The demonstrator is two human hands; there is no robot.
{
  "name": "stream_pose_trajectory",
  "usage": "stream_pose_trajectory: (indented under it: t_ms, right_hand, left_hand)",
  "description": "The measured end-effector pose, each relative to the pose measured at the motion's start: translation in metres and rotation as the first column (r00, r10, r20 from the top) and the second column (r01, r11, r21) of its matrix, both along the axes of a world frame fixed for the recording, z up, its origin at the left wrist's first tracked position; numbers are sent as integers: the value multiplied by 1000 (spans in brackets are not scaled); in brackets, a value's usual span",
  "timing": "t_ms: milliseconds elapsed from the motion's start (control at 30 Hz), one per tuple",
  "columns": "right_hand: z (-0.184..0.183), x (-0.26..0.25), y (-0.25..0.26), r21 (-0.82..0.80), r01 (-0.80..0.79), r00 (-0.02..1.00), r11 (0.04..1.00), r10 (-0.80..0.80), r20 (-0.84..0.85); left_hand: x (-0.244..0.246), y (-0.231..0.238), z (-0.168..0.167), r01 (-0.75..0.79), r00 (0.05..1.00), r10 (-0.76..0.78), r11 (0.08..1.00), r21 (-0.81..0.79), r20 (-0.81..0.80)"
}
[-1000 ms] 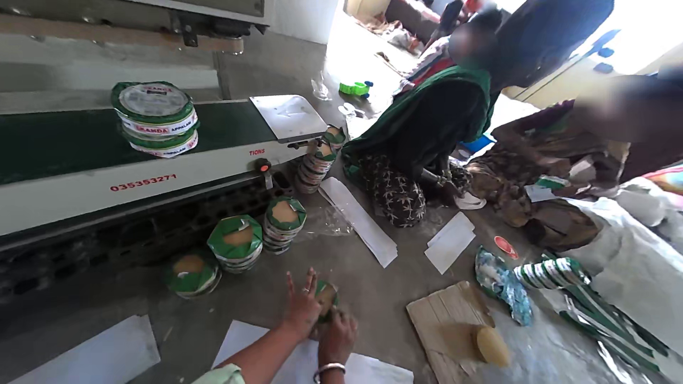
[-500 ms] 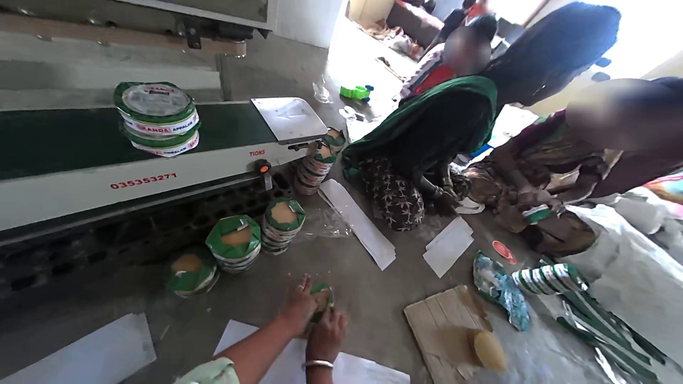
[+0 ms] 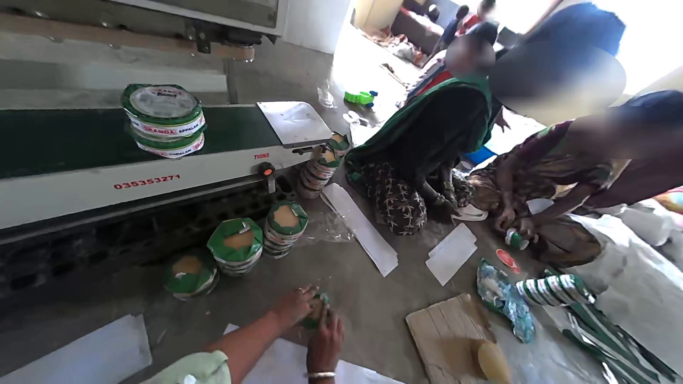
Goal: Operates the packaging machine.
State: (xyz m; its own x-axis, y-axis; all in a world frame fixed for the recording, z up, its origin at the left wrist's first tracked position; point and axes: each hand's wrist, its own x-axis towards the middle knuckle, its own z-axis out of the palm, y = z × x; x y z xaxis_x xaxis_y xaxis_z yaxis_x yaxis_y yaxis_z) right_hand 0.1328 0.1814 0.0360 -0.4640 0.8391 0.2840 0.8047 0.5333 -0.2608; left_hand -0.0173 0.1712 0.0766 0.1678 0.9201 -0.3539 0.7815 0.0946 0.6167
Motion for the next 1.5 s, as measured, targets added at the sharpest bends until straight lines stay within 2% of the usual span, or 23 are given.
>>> stream_pose_trajectory:
  t_ms: [67, 167, 233, 333, 400, 500, 567, 667, 733, 767, 833, 900, 967, 1033, 1100, 1133, 1200, 1267, 1333, 1433, 1500]
  right_hand:
    - [8, 2, -1, -102, -18, 1000, 995, 21, 24]
    - [12, 10, 35, -320, -45, 977, 946, -25, -213]
    - [15, 10, 57, -479, -60, 962, 876, -78, -263]
    - [26, 1, 79, -653, -46, 983, 756, -83, -166]
    - [27, -2, 87, -625, -90, 991, 775, 5, -137]
    - [21, 3, 82, -423, -234, 963, 875, 150, -222]
    - [19, 5, 74, -294, -278, 952, 915, 222, -209]
    - [10, 10, 58, -90, -320, 946, 943, 312, -90]
    - [6, 17, 43, 10, -336, 939, 942, 335, 82]
    - [11, 17, 37, -7, -329, 929, 944, 325, 180]
    - [27, 12, 28, -140, -279, 890, 950, 310, 333]
    - [38, 3, 26, -245, -219, 883, 944, 299, 363]
    - [49, -2, 34, -394, -102, 909, 914, 246, 336]
    - [53, -1, 52, -574, 71, 953, 816, 115, 281]
    - [44, 4, 68, -734, 131, 985, 667, -174, 17]
    - [42, 2, 70, -781, 134, 932, 609, -345, -109]
    - [34, -7, 69, -824, 134, 839, 550, -506, -202]
    - [24, -19, 63, -836, 173, 822, 521, -544, -169]
    - [19, -25, 63, -850, 227, 797, 475, -592, -118]
    - [17, -23, 72, -857, 271, 832, 438, -554, -20]
    - [23, -26, 67, -838, 268, 864, 475, -503, -9]
  left_hand:
    - [-2, 0, 5, 58, 998, -58, 997, -51, -2]
    - [-2, 3, 15, 77, 995, -83, 990, -116, -46]
    - [-1, 5, 16, 70, 995, -79, 988, -136, -62]
    - [-1, 4, 11, 87, 995, -93, 990, -114, -46]
    - [-2, 5, 11, 85, 995, -91, 989, -117, -45]
    - [-4, 4, 10, 48, 998, -52, 993, -108, -30]
    - [-4, 3, 14, 0, 1000, 1, 996, -89, 2]
    - [-5, 0, 16, -16, 1000, 17, 998, -64, 10]
    - [-5, -3, 14, -31, 999, 32, 998, -49, 26]
    - [-5, -2, 15, -47, 998, 49, 998, -51, 27]
    - [0, -2, 21, -73, 997, 75, 994, -86, 15]
    - [3, 1, 22, -44, 999, 43, 995, -94, -13]
    - [7, 3, 14, 5, 998, -10, 996, -87, -60]
    - [14, 2, 4, -22, 995, 16, 998, -55, -97]
    - [21, 1, 3, -49, 991, 44, 998, -43, -129]
    - [22, 1, 6, -66, 990, 58, 996, -63, -127]
    - [23, 1, 10, -102, 989, 89, 990, -100, -121]
    - [28, -1, 1, -201, 977, 196, 978, -53, -79]
    - [30, 5, -12, -333, 943, 333, 938, -98, -18]
    - [24, 9, -18, -515, 794, 571, 815, -266, 210]
    - [15, 5, -6, -563, 713, 642, 764, -314, 284]
